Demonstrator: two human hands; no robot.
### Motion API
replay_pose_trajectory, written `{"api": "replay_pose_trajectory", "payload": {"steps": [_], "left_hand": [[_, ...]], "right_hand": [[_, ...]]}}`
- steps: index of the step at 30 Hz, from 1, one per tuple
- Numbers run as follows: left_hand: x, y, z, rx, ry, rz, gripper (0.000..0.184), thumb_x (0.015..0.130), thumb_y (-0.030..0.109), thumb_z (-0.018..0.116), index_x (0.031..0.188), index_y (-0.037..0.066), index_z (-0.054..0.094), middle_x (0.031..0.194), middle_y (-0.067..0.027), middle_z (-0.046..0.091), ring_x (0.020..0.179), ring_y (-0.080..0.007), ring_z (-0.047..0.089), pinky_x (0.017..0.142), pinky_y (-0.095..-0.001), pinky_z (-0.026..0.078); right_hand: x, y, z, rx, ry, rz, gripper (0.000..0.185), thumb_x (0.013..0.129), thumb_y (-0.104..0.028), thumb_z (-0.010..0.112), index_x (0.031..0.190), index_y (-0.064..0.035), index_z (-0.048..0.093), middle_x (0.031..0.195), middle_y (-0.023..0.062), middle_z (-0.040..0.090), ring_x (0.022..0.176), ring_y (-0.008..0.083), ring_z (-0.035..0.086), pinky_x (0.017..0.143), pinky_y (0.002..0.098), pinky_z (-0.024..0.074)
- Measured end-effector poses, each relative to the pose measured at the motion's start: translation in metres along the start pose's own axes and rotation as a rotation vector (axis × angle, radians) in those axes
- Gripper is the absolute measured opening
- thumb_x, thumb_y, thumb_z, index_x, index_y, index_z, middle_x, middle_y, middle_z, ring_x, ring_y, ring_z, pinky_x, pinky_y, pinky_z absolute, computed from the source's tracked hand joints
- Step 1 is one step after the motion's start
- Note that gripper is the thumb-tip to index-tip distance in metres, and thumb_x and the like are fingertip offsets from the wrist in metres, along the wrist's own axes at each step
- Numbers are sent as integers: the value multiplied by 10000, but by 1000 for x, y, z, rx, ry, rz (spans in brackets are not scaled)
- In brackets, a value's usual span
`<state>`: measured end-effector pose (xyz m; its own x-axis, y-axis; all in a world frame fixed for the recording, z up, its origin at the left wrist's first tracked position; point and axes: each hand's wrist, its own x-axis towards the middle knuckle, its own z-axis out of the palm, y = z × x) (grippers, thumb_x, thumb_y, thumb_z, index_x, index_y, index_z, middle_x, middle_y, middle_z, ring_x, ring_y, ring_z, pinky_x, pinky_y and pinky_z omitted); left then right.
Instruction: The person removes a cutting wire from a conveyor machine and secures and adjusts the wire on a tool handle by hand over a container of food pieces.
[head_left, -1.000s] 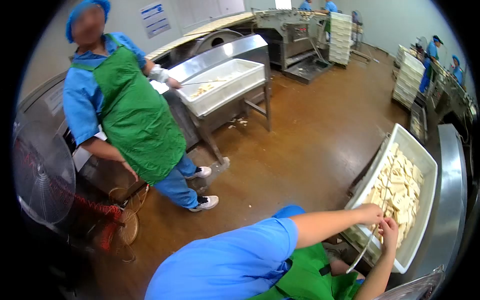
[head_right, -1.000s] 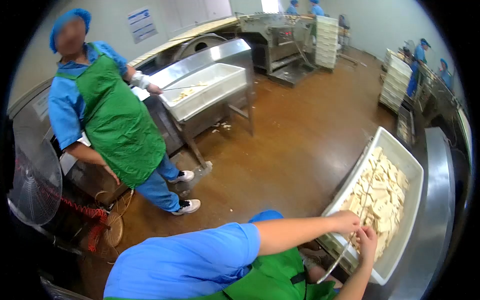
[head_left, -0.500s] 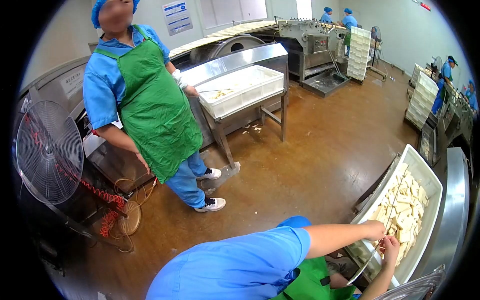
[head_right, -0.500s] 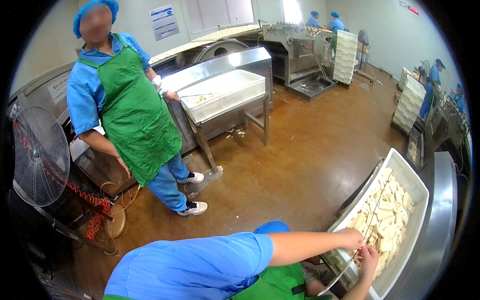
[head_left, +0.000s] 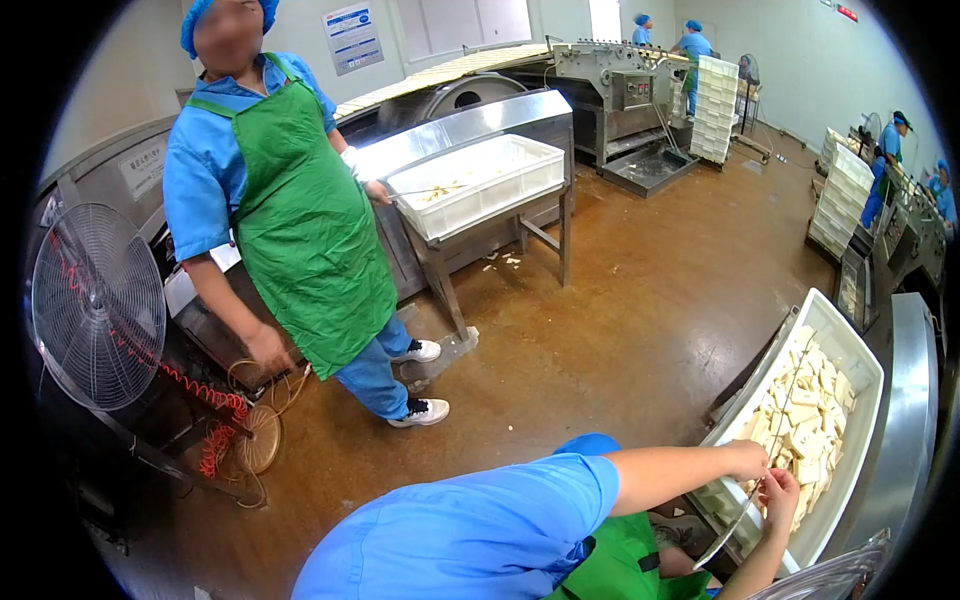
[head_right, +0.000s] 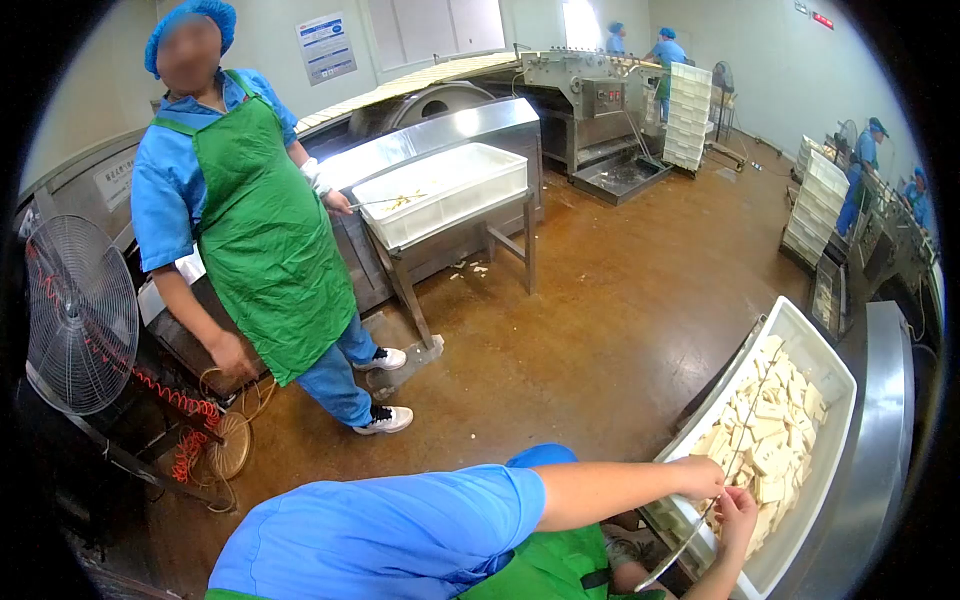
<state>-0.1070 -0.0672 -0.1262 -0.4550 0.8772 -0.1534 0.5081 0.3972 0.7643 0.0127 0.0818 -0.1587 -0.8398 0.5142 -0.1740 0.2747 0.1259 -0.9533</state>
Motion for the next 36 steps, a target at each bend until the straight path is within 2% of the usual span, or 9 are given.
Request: {"api": "replay_pose_trajectory", "payload": {"steps": [7,10,17,31,36], "left_hand": [[6,-3,3,-42,-23,-23,284,849,286,557,888,53,714,869,-174,686,814,-306,662,738,-394,505],[8,-4,4,-60,-52,-39,282,853,288,560,890,55,712,854,-167,688,798,-299,662,729,-388,505],[13,-8,7,-63,-36,-8,287,861,295,560,882,51,709,820,-161,689,766,-277,666,715,-378,508],[2,2,-1,-83,-79,-74,291,851,277,530,872,48,707,771,-141,685,718,-254,664,681,-367,508],[1,2,-1,-99,-63,-61,289,853,277,528,871,48,703,769,-139,684,721,-257,661,683,-369,507]], "right_hand": [[3,4,-3,-4,-41,36,134,907,-167,602,934,-61,679,694,-21,611,574,53,525,496,193,401],[-2,-4,-1,-37,-25,42,130,893,-167,629,900,-51,688,719,-14,630,585,58,535,512,193,399],[3,4,-1,-14,4,45,126,909,-175,607,925,-66,669,710,-20,624,582,49,529,497,186,399],[5,9,-5,28,9,78,187,920,-205,587,800,-72,641,648,-4,601,520,69,528,436,199,402],[6,10,-6,10,-5,83,162,923,-194,586,822,-75,628,665,-8,601,544,66,535,447,201,410]]}}
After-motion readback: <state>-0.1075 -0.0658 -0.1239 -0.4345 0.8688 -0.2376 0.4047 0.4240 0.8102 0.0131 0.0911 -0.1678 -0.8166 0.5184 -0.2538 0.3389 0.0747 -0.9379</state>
